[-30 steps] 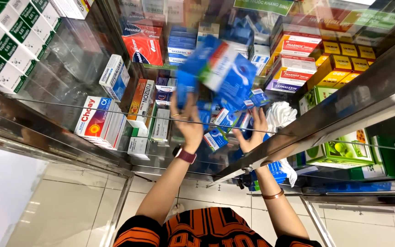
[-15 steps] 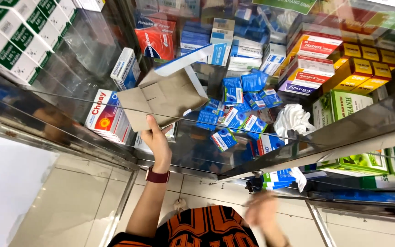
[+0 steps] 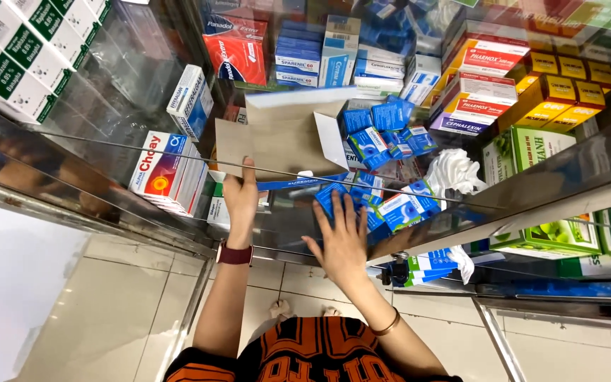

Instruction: The person cleans the glass shelves of a pharmacy cabinet using a white cloth. They wipe the surface, pick up and move several medicine boxes, and continue wiping the shelves and the boxes themselves.

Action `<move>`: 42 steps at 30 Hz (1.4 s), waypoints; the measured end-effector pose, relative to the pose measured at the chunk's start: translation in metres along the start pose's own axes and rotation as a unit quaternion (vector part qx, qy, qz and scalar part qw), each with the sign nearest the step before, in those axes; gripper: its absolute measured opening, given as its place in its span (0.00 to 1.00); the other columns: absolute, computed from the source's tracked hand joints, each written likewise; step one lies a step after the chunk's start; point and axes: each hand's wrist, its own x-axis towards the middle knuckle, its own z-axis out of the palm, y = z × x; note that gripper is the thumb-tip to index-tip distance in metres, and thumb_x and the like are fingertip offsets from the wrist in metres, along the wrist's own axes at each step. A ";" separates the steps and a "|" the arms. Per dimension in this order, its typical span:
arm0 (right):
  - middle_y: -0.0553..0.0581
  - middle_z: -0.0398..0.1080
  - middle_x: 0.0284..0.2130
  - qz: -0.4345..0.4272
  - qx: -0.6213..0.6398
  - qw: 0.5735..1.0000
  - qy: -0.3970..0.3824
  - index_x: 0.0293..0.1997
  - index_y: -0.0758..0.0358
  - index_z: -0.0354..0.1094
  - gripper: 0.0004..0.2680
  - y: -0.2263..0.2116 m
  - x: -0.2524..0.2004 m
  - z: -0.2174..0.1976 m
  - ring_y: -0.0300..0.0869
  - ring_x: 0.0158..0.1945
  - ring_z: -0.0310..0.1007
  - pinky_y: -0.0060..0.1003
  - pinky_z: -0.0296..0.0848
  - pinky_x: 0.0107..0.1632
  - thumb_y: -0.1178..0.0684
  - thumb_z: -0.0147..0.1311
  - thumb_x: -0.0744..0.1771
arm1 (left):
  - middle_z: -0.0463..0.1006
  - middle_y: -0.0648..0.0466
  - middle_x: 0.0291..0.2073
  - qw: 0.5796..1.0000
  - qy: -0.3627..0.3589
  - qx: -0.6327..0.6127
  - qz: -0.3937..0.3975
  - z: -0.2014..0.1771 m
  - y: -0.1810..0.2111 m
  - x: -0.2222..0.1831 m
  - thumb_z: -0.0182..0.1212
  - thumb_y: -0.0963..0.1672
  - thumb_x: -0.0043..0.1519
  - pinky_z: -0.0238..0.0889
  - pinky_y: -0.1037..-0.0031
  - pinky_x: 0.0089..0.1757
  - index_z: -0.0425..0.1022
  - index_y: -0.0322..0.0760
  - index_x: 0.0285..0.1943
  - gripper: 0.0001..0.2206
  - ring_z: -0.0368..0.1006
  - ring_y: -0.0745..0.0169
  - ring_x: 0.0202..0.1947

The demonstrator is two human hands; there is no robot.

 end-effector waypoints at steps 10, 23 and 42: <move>0.58 0.73 0.48 -0.229 0.135 0.958 0.106 0.44 0.54 0.73 0.12 0.061 -0.139 -0.001 0.52 0.56 0.71 0.52 0.63 0.65 0.45 0.61 0.61 | 0.67 0.45 0.64 0.866 0.032 0.279 0.414 0.020 -0.014 -0.118 0.66 0.43 0.65 0.59 0.57 0.61 0.62 0.35 0.70 0.25 0.62 0.48 0.64; 0.72 0.49 0.75 0.012 -0.185 0.982 -0.032 0.80 0.50 0.57 0.34 0.282 -0.013 -0.034 0.63 0.73 0.56 0.55 0.56 0.71 0.55 0.65 0.61 | 0.68 0.41 0.65 0.798 -0.199 0.415 0.389 0.064 0.000 -0.108 0.68 0.45 0.59 0.61 0.54 0.57 0.73 0.33 0.62 0.22 0.66 0.40 0.60; 0.62 0.65 0.47 0.166 0.193 0.934 0.250 0.52 0.70 0.66 0.12 0.167 -0.107 -0.147 0.47 0.52 0.67 0.38 0.69 0.59 0.57 0.63 0.67 | 0.71 0.37 0.63 0.890 -0.283 -0.318 -0.161 0.010 0.014 -0.134 0.52 0.49 0.66 0.64 0.55 0.62 0.52 0.43 0.73 0.27 0.70 0.39 0.62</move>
